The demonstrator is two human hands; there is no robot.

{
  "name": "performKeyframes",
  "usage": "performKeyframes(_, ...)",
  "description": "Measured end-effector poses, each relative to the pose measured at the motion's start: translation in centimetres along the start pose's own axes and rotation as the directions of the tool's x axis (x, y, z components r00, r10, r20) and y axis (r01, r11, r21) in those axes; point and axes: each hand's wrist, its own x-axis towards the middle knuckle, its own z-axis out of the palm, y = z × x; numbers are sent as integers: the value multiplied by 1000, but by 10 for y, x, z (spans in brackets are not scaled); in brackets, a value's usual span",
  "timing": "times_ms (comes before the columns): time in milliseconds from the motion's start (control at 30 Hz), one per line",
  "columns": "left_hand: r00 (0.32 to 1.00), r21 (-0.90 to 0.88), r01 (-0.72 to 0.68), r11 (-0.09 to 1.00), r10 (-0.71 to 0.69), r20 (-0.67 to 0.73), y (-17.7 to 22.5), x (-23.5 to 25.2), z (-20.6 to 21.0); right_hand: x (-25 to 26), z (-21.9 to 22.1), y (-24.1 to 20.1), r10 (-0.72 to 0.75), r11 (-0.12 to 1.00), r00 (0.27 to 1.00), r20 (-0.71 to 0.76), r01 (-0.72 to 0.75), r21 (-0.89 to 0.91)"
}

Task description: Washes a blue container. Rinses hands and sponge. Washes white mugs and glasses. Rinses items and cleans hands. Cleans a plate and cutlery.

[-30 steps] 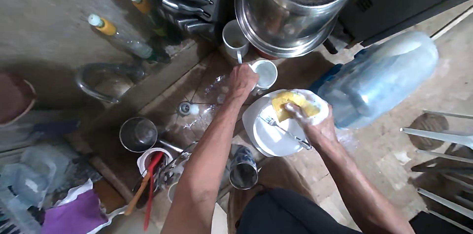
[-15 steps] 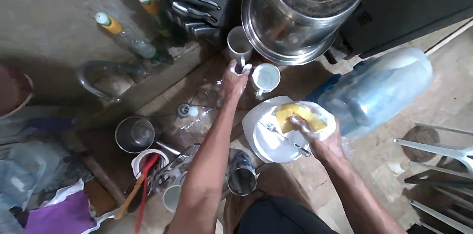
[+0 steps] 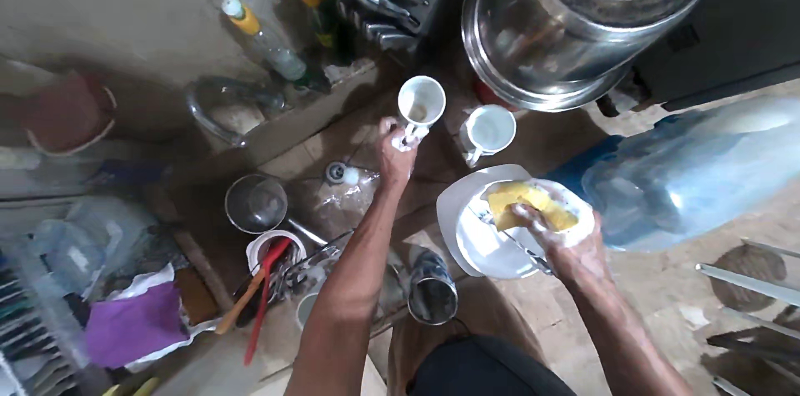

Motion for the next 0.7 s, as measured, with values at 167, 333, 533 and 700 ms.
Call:
performKeyframes(167,986,108,-168,980,168,13,-9,-7,-61,3,15,-3,-20,999,999,39,22,-35)
performKeyframes(333,959,118,-274,954,280,-37,-18,-14,-112,11,38,-13,28,994,996,81,-19,-110)
performKeyframes(533,968,88,-249,964,251,-16,-26,-24,-159,35,67,-12,-116,894,912,394,269,-359)
performKeyframes(700,985,155,-126,980,105,134,-27,-30,-180,37,88,-7,-194,814,839,508,427,-394)
